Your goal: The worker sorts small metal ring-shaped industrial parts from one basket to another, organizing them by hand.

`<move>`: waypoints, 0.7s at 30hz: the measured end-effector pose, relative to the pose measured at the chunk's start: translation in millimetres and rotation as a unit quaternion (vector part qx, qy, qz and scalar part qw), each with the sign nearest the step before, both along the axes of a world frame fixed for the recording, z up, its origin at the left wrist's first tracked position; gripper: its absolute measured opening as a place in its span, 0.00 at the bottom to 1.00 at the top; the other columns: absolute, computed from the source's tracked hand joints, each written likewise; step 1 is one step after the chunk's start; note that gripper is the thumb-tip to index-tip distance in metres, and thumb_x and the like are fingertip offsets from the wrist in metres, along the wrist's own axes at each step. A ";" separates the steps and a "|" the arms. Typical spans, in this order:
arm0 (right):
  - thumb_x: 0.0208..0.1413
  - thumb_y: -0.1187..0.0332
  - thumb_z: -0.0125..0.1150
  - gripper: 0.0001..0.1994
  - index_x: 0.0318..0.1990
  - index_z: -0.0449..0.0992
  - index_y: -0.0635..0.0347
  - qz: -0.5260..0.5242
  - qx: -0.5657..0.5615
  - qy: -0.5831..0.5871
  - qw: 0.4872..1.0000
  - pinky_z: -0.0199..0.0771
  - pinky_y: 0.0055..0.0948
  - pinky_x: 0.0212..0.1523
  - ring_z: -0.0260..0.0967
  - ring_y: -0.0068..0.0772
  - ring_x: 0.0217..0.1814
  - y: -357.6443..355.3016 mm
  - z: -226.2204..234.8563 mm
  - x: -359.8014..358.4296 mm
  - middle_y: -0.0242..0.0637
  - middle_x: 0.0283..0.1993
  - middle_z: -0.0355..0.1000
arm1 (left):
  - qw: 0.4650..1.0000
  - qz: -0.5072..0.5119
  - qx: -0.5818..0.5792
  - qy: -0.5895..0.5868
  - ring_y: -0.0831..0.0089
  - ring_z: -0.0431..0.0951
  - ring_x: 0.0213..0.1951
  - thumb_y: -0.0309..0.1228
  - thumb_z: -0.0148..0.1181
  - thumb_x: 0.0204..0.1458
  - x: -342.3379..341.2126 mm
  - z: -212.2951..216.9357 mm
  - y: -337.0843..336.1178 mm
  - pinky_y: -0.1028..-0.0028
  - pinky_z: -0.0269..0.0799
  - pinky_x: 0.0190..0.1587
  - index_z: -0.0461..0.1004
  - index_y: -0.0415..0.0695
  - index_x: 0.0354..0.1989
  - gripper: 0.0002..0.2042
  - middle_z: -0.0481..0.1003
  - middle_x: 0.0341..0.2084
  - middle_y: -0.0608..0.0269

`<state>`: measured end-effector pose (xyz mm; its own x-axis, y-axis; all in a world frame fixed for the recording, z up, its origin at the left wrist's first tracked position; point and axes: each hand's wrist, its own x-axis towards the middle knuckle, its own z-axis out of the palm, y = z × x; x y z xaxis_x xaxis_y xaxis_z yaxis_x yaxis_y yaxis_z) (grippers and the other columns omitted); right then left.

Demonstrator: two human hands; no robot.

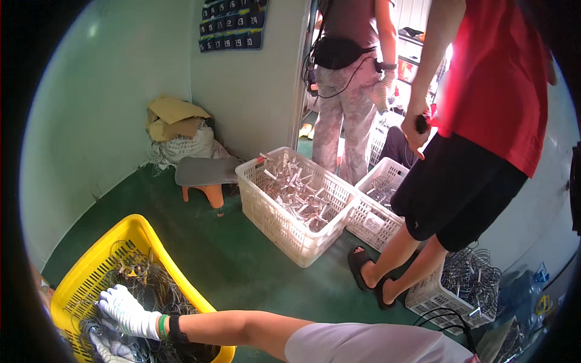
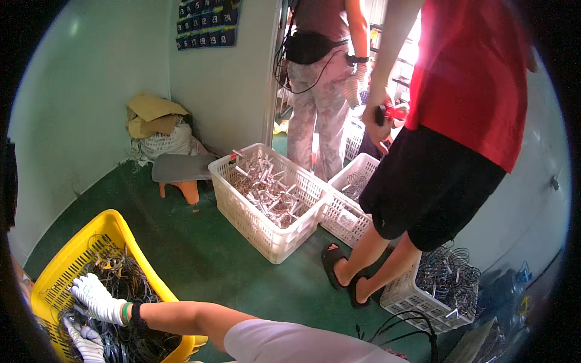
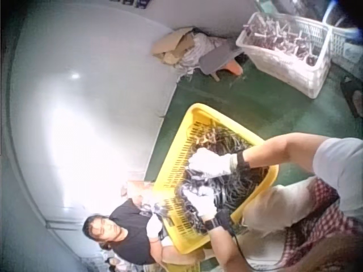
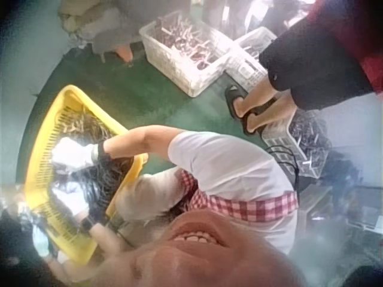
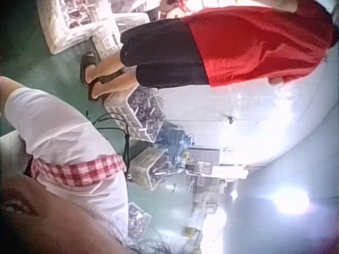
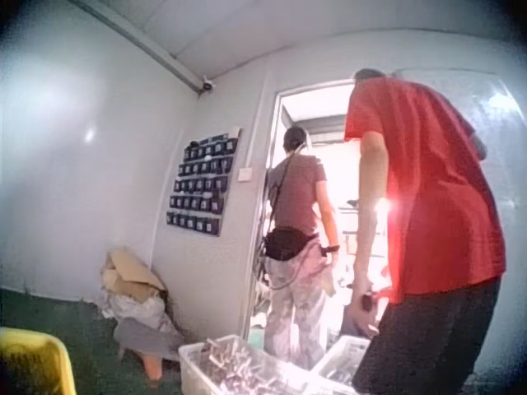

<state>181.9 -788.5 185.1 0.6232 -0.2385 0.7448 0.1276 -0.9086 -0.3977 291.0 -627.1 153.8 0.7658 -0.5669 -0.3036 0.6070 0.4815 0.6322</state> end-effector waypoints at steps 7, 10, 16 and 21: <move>0.37 0.61 0.63 0.17 0.35 0.69 0.60 -0.005 -0.063 -0.048 0.997 0.59 0.39 0.42 0.61 0.44 0.42 34.1 39.0 -19.2 0.43 0.37 0.64 | 0.995 -0.025 -0.011 -0.091 0.88 0.56 0.20 0.56 0.47 0.54 106.6 -72.2 45.7 0.87 0.58 0.23 0.68 0.50 0.51 0.25 0.73 0.39 0.76; 0.37 0.62 0.63 0.18 0.37 0.71 0.60 -0.019 -0.057 0.011 0.998 0.61 0.39 0.43 0.63 0.43 0.42 48.7 61.3 -29.4 0.42 0.37 0.65 | 0.990 -0.098 -0.010 -0.097 0.84 0.63 0.28 0.56 0.45 0.55 107.8 -75.3 44.9 0.81 0.65 0.32 0.66 0.50 0.54 0.26 0.71 0.44 0.71; 0.37 0.66 0.63 0.20 0.41 0.70 0.62 -0.036 -0.016 0.024 0.999 0.62 0.39 0.45 0.64 0.46 0.44 60.2 94.4 -50.6 0.45 0.41 0.66 | 0.996 -0.017 -0.085 -0.023 0.74 0.58 0.47 0.55 0.40 0.57 -41.2 54.2 7.5 0.70 0.55 0.50 0.60 0.52 0.59 0.27 0.63 0.54 0.67; 0.37 0.70 0.62 0.16 0.36 0.68 0.63 -0.052 -0.020 -0.126 0.990 0.63 0.42 0.40 0.65 0.50 0.39 54.7 106.0 -57.5 0.47 0.38 0.67 | 0.989 0.043 -0.130 0.056 0.66 0.53 0.64 0.54 0.36 0.59 -139.1 134.4 14.6 0.61 0.46 0.65 0.55 0.53 0.64 0.28 0.57 0.62 0.63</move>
<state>124.4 -733.8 291.1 0.3899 -0.2589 0.8837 0.1240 -0.9361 -0.3290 151.8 -612.4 288.3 0.7843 -0.5716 -0.2413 0.6161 0.6714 0.4118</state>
